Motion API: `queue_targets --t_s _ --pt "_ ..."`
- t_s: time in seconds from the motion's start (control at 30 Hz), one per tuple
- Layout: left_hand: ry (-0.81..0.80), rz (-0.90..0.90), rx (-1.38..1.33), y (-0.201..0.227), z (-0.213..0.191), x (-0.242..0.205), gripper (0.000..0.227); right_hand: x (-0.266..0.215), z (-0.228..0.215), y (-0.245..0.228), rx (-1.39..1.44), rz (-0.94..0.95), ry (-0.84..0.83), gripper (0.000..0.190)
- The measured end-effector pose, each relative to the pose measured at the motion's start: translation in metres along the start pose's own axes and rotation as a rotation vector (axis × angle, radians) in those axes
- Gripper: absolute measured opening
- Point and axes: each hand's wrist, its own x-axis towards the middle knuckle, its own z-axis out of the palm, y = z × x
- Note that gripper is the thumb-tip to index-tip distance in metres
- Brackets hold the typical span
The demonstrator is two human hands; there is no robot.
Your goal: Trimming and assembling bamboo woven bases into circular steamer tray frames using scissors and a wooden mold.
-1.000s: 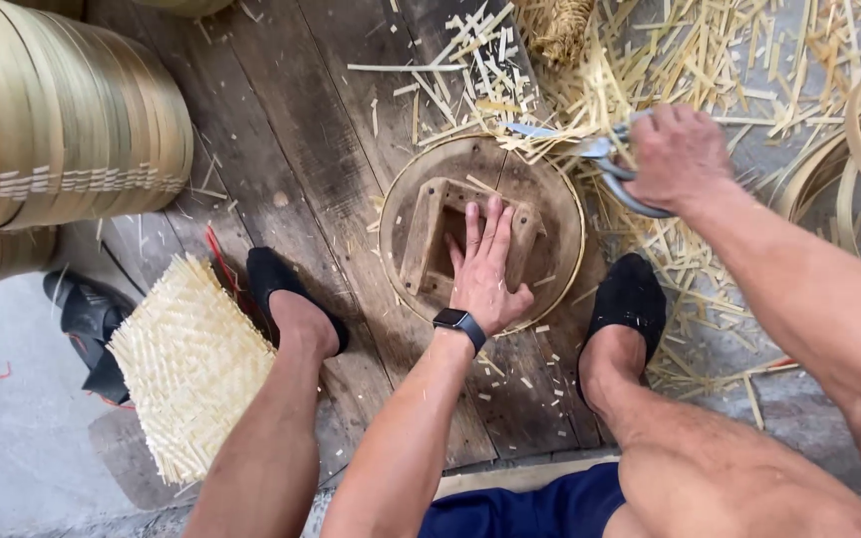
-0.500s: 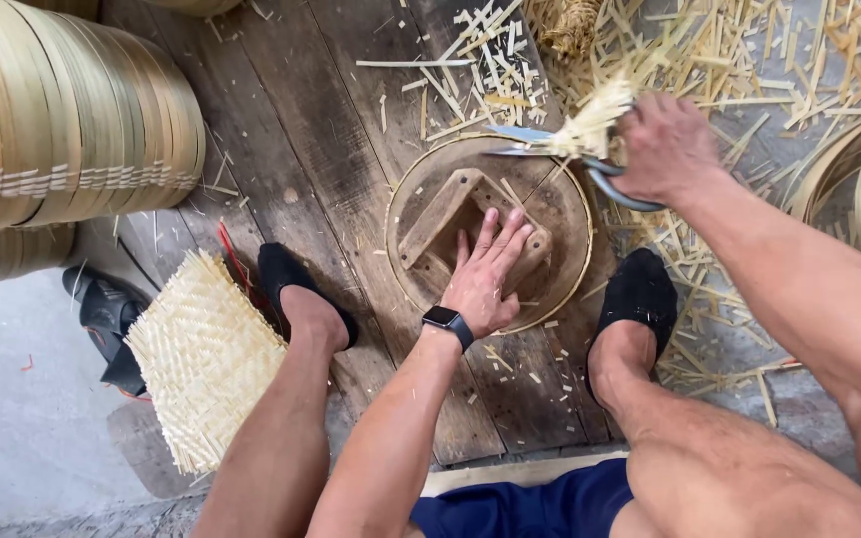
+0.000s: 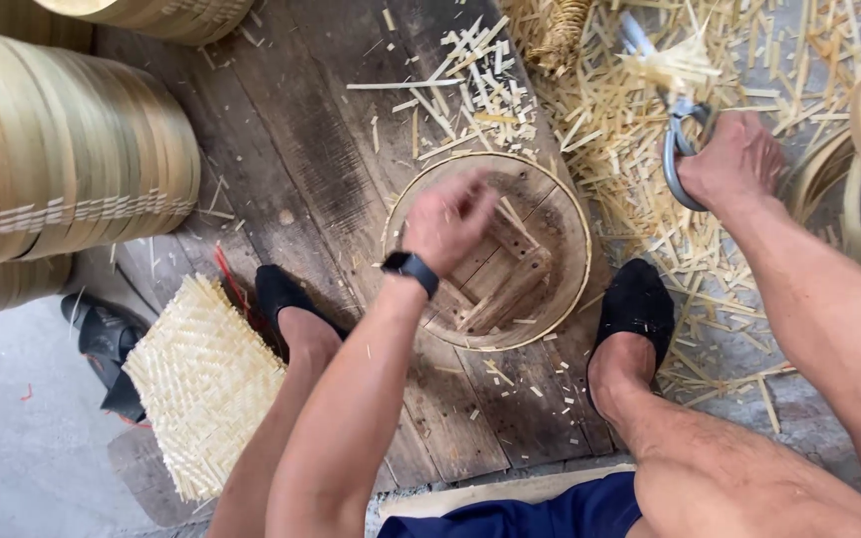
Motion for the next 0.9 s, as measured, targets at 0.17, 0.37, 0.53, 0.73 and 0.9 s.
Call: queue_targets --t_s 0.17,0.37,0.53,0.73,0.9 --pt "0.022 0.289 0.214 -0.023 0.022 0.086 0.031 -0.044 0.036 0.011 -0.218 -0.129 0.107 0.072" --pt "-0.337 -0.009 0.241 0.007 0.035 0.117 0.027 -0.095 0.009 -0.075 0.701 0.194 -0.559 0.03" --pt "-0.286 -0.072 0.212 -0.002 0.047 0.123 0.025 -0.093 0.027 -0.078 0.619 0.226 -0.477 0.026" --pt "-0.176 -0.142 0.195 -0.018 0.001 0.11 0.034 -0.1 -0.005 -0.084 0.724 0.27 -0.594 0.033" --pt "-0.301 -0.351 0.187 -0.144 -0.055 0.078 0.027 -0.12 0.0 -0.076 0.685 0.22 -0.617 0.045"
